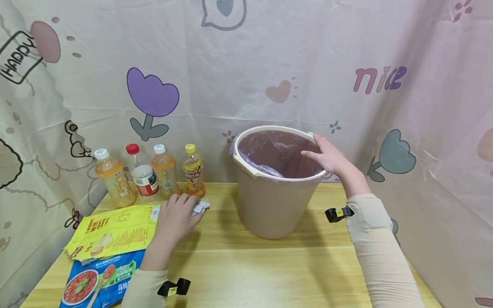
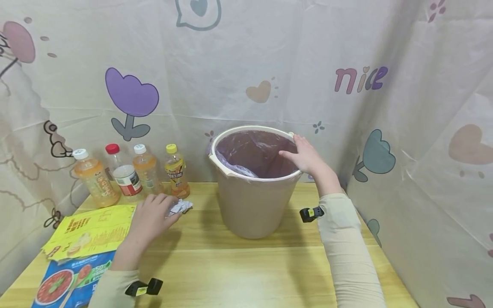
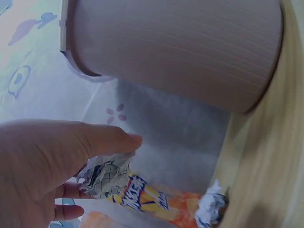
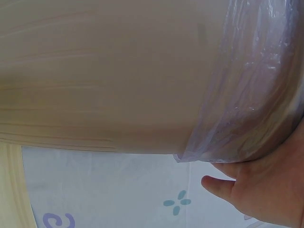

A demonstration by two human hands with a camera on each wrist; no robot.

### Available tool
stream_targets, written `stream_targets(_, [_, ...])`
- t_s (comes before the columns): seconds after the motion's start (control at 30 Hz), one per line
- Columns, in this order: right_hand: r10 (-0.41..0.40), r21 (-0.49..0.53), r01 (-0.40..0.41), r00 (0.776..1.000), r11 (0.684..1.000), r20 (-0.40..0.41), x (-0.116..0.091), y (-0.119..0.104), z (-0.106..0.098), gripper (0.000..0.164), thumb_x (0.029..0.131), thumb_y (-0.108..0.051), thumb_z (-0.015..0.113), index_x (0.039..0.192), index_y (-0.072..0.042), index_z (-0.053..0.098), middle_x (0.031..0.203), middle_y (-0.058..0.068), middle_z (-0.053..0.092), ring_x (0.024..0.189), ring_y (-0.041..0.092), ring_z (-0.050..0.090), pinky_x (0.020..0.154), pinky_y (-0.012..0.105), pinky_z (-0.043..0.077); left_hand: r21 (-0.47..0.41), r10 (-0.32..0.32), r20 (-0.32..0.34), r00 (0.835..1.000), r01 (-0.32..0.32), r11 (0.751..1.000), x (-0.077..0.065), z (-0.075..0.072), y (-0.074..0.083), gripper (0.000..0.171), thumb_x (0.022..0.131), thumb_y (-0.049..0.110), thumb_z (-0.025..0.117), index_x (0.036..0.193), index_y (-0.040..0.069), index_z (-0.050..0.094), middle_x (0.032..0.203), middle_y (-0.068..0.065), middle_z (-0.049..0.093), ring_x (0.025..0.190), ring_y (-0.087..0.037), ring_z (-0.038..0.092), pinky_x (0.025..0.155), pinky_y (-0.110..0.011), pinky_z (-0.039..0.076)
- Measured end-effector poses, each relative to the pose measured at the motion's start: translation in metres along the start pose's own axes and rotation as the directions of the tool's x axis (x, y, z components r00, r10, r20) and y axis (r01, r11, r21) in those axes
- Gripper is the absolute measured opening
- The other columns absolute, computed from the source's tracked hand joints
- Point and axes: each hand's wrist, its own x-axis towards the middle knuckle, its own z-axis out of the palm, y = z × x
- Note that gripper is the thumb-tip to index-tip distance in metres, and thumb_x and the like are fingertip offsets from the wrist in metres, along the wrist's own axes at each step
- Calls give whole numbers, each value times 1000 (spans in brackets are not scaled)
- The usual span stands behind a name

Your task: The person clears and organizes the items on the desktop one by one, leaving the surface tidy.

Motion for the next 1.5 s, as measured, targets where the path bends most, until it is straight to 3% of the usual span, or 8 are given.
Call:
stream_targets(0.43, [-1,-9,1,1000,1000,-4,2,1,0,88,97,-51,45,155,0,5,162,25,2,150,44,1,121,58,5,39,110,-141,984,-106,994,20,-20,17,37,80,36,77,109,15,67,109,-10,68,101,-32,55,80,-48,43])
stream_targets(0.7, [1,-6,-1,1000,1000,-6,2,0,0,88,96,-52,46,155,-1,5,162,25,3,150,44,3,120,60,7,75,205,-249,947,-192,978,38,-38,26,32,81,34,77,104,15,68,104,-9,69,94,-32,57,76,-48,45])
stream_targets(0.97, [13,0,-13,1000,1000,-3,0,0,0,87,97,-51,46,156,-4,5,163,23,4,150,43,5,119,62,9,87,267,-294,918,-253,964,54,-59,41,32,82,34,75,107,15,68,106,-7,69,98,-32,57,77,-49,45])
stream_targets(1.17, [19,17,-19,1000,1000,1,0,-1,0,87,97,-52,47,157,-6,4,163,21,4,151,42,5,118,63,10,83,291,-339,895,-279,957,64,-71,48,30,83,32,74,106,14,68,106,-7,69,96,-31,57,78,-48,45])
stream_targets(1.4, [-1,1,1,1000,1000,-15,3,1,0,86,97,-49,47,155,-1,7,162,26,6,150,45,6,119,61,9,92,318,-398,860,-308,947,72,-79,56,32,80,34,77,105,15,68,105,-7,69,97,-31,57,78,-48,44])
stream_targets(1.5, [4,5,-4,1000,1000,-16,3,1,0,86,96,-50,47,156,-2,7,162,25,6,150,44,6,120,60,9,74,319,-408,855,-318,945,77,-83,61,32,81,34,76,105,15,68,106,-6,69,98,-31,57,79,-48,43])
